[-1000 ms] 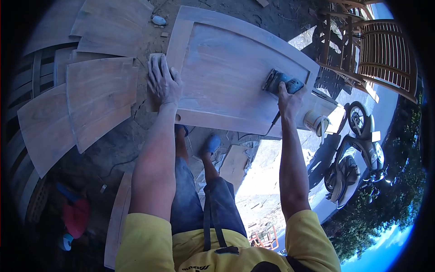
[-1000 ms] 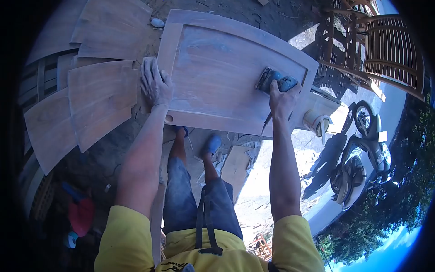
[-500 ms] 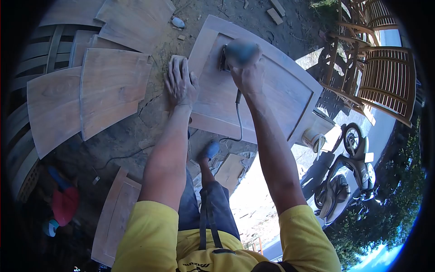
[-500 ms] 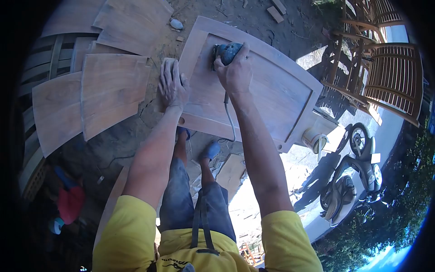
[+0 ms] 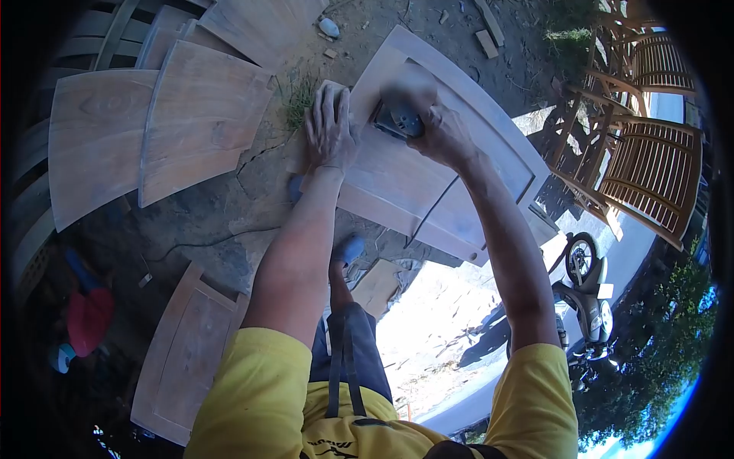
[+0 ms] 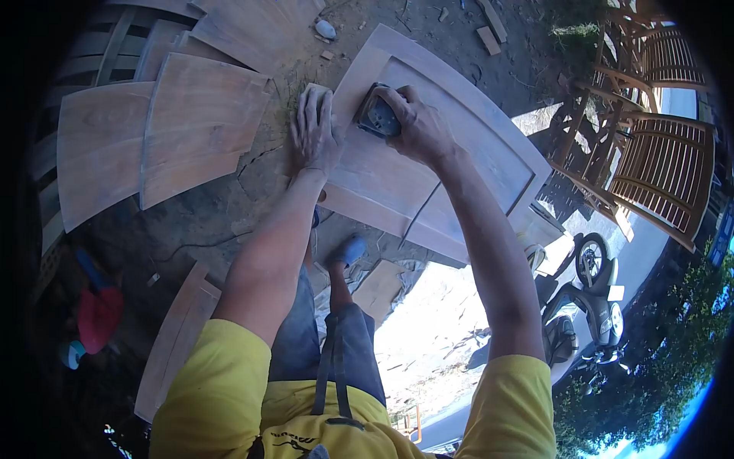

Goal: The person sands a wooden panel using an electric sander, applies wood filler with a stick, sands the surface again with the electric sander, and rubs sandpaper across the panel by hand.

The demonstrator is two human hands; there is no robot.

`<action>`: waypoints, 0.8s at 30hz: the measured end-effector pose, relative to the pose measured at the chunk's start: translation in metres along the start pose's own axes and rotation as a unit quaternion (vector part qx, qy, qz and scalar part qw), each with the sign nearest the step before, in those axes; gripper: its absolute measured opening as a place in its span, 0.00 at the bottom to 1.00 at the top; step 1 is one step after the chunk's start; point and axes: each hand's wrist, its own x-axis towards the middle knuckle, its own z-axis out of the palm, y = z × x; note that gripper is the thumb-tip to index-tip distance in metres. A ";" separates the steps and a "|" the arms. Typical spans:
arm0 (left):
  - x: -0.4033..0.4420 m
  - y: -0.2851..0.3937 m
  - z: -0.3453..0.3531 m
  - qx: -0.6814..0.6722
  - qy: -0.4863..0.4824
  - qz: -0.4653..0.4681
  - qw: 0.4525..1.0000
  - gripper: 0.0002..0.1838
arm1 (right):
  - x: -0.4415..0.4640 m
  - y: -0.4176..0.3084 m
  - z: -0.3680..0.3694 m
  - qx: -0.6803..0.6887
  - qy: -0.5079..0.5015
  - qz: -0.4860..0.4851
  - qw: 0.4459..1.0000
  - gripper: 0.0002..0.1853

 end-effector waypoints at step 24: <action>0.002 0.006 0.004 0.060 0.049 0.054 0.996 0.37 | -0.011 0.005 0.004 0.111 0.257 0.368 0.886 0.44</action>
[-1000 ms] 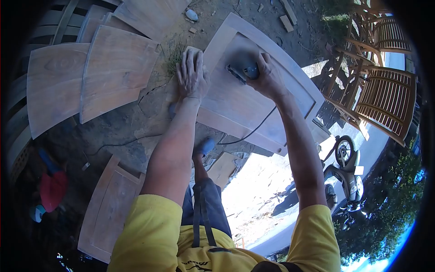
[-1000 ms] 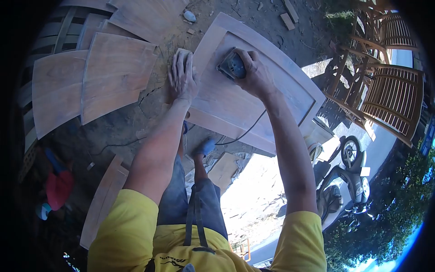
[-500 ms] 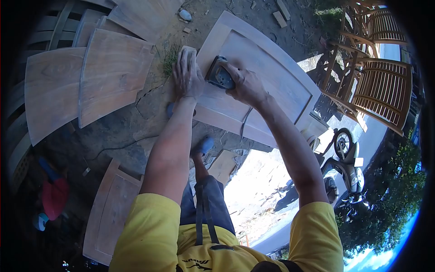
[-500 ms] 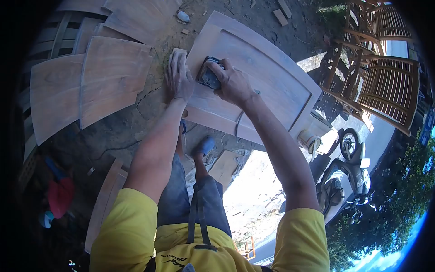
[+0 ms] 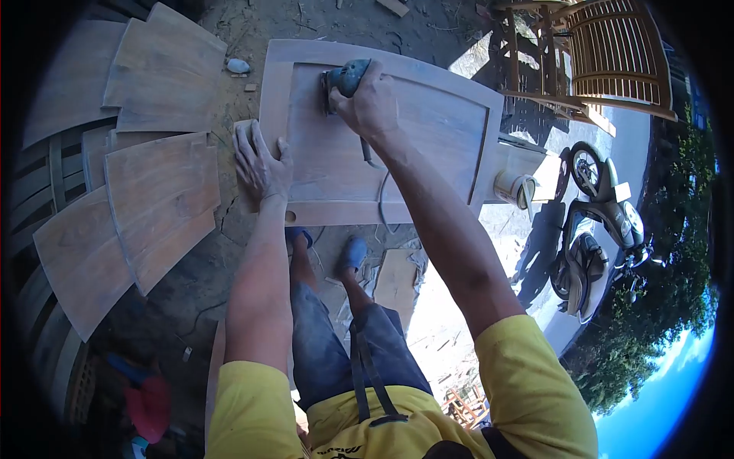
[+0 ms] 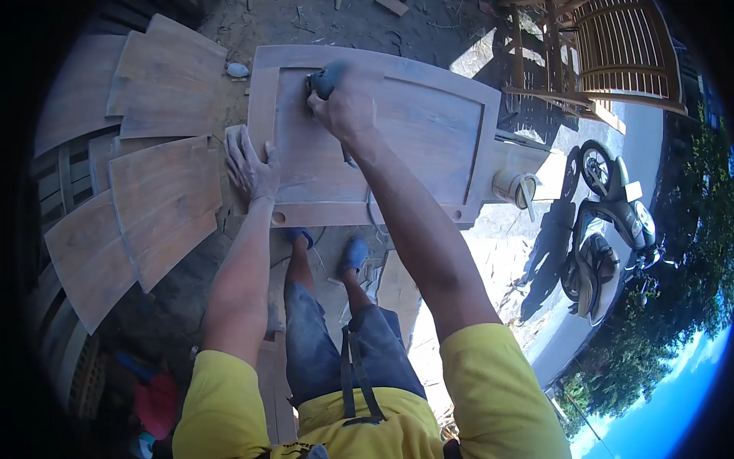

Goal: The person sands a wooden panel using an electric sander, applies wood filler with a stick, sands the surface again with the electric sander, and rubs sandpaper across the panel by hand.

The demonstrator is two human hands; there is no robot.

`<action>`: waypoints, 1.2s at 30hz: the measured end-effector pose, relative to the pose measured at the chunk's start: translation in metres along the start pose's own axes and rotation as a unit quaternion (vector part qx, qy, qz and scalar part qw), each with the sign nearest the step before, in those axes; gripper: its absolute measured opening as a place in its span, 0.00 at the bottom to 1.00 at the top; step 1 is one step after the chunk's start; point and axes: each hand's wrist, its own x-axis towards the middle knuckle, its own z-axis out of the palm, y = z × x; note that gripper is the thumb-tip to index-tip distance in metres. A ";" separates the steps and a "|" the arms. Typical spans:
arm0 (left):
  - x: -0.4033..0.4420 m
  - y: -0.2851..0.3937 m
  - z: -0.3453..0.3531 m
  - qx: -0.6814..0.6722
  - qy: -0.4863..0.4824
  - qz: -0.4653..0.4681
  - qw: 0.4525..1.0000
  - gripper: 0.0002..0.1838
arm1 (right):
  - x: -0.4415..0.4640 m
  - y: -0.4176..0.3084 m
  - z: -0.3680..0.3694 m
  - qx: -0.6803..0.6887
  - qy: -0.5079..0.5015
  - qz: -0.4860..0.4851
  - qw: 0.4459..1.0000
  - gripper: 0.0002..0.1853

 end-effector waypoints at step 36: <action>-0.001 -0.002 0.009 0.031 0.005 0.032 0.999 0.38 | -0.178 0.183 -0.050 0.049 0.014 0.058 0.997 0.47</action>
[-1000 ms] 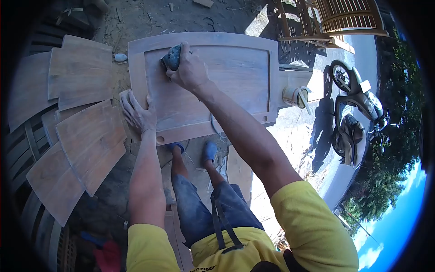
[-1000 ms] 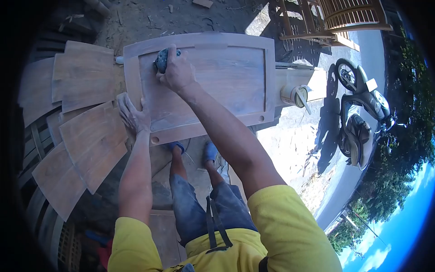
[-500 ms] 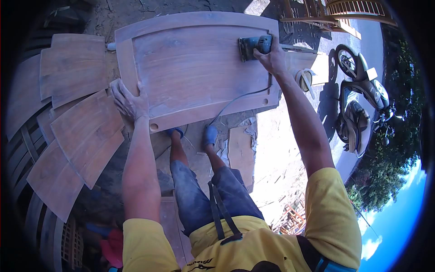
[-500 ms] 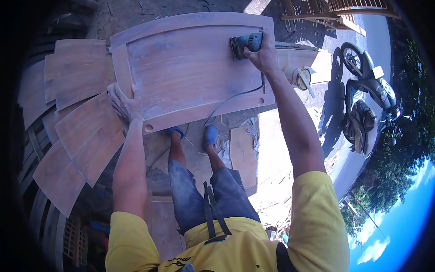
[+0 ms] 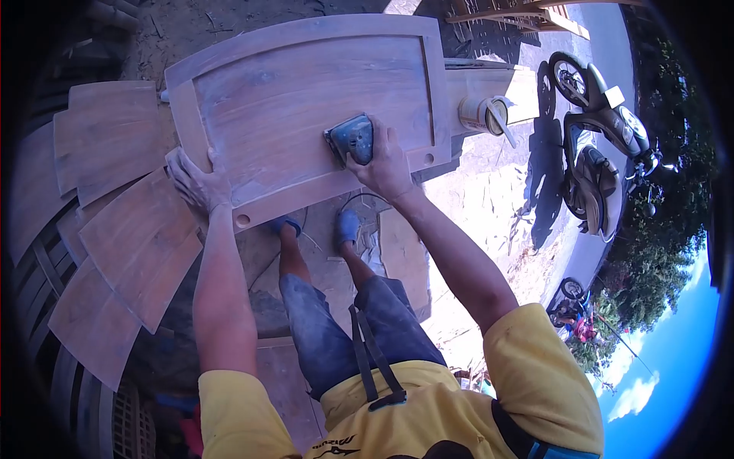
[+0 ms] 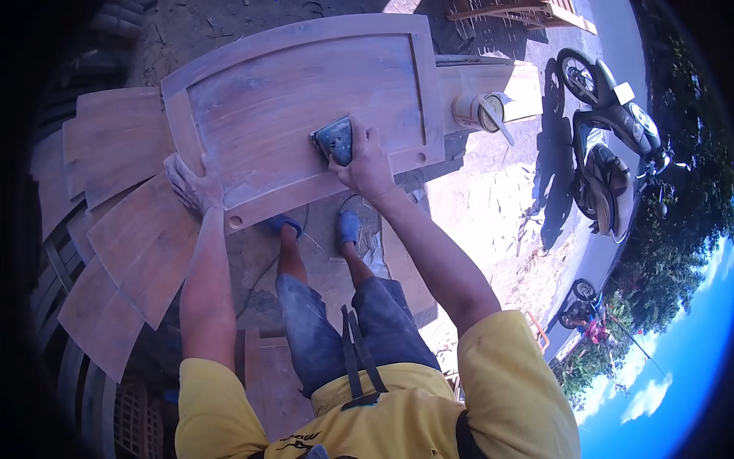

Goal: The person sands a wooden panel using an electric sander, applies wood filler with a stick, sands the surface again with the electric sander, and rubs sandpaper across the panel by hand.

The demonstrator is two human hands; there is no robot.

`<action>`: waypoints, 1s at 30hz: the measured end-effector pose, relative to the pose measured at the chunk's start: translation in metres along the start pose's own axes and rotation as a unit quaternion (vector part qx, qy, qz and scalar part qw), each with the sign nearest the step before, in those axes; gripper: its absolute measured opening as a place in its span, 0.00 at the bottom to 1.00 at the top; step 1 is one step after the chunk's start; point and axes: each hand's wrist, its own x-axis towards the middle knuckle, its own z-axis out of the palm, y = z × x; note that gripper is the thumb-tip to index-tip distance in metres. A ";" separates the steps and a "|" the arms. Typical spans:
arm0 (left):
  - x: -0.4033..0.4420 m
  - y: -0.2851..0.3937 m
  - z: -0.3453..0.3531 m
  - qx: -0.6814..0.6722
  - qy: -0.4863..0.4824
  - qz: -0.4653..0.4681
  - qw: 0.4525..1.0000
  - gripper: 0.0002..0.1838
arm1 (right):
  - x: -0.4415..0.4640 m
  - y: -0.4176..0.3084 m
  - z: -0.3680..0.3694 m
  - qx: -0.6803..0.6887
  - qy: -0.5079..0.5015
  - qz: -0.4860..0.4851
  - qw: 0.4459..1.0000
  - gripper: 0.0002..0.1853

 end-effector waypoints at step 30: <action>0.004 0.004 -0.008 0.003 0.013 -0.021 1.000 0.39 | 0.140 0.016 -0.041 -0.047 0.140 0.075 0.986 0.41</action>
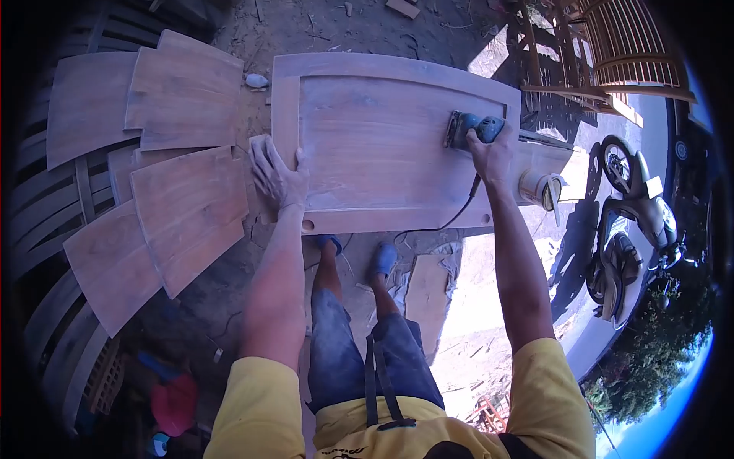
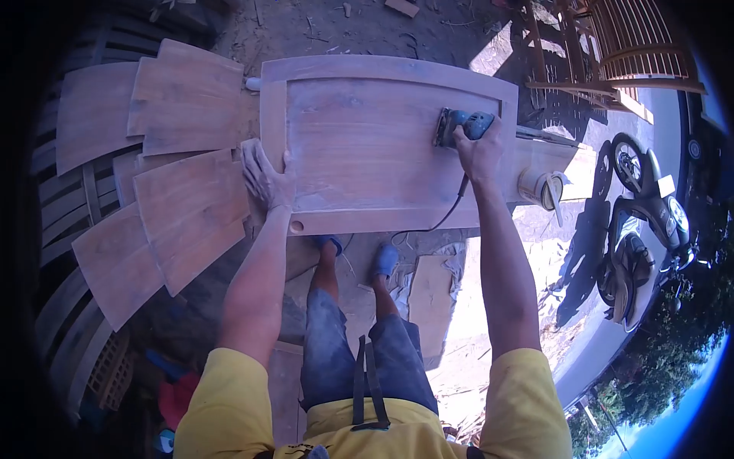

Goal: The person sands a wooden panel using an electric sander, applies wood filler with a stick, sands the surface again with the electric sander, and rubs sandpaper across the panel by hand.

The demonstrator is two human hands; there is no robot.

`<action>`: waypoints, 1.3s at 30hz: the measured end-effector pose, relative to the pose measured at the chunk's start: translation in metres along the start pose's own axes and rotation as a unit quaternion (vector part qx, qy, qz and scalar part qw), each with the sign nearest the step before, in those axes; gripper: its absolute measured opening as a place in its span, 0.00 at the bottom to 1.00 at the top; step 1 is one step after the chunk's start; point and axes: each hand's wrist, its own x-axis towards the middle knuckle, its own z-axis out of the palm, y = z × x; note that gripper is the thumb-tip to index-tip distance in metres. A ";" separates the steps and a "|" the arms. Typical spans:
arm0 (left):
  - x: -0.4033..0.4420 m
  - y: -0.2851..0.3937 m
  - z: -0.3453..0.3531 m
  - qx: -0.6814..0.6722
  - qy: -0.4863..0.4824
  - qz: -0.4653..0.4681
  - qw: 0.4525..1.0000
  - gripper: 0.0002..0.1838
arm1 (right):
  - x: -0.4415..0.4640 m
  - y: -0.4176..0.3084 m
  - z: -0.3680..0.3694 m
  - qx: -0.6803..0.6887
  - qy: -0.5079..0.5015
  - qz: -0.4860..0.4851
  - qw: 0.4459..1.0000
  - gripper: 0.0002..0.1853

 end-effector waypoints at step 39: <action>-0.004 -0.020 0.001 -0.157 -0.026 -0.039 0.987 0.26 | -0.090 -0.182 0.067 -0.078 -0.368 -0.451 0.809 0.51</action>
